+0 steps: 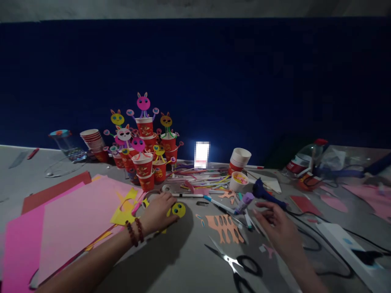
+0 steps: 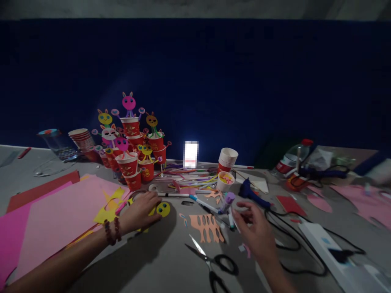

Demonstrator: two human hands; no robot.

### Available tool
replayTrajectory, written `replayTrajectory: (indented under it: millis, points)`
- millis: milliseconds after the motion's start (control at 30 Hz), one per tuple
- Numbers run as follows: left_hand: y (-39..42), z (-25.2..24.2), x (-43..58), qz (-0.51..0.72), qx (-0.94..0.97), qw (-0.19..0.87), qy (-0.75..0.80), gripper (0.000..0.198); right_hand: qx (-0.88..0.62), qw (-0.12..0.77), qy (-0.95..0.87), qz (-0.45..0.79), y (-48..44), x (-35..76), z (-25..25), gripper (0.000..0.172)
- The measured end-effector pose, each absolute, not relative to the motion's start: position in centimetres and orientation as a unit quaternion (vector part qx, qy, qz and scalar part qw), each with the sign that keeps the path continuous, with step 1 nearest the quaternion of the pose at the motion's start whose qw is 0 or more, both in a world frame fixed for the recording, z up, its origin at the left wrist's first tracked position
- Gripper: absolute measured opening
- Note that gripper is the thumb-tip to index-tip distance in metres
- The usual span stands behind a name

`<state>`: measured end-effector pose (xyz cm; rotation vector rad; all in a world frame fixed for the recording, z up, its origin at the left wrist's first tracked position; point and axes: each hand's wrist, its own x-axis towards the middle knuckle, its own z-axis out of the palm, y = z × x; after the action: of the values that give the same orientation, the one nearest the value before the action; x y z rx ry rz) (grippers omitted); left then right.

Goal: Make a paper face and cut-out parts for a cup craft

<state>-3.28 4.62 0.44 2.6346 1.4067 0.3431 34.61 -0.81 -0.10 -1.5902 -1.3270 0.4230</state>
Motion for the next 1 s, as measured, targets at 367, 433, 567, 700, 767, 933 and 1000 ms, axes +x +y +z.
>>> replayTrajectory:
  millis: [367,433,567,700,767,933,1000]
  points:
    - [4.9,-0.4,-1.0,0.08,0.862,0.06,0.496,0.036,-0.642,0.495,-0.567,0.148,-3.0,33.3,-0.7,0.034]
    - [4.9,-0.3,-0.9,0.087,0.863,0.073,0.492,0.036,-0.638,0.49,-0.576,0.145,-3.7,32.8,-0.7,0.033]
    - [4.4,-0.3,-0.6,0.104,0.866,0.11,0.476,0.034,-0.618,0.467,-0.61,0.167,-4.6,30.7,-0.6,0.03]
    - [3.7,-0.9,-0.5,0.119,0.86,0.159,0.47,0.036,-0.581,0.443,-0.648,0.213,-4.9,27.8,-0.4,0.027]
    - [3.4,-1.0,-0.6,0.127,0.857,0.177,0.467,0.038,-0.571,0.428,-0.655,0.247,-5.0,26.5,-0.5,0.026]
    - [2.3,0.0,-0.1,0.236,0.806,0.344,0.42,0.037,-0.549,0.421,-0.611,0.386,-4.8,23.1,-1.3,0.026]
    - [1.7,0.7,0.3,0.302,0.766,0.427,0.375,0.036,-0.518,0.44,-0.57,0.462,-4.7,21.6,-1.8,0.029]
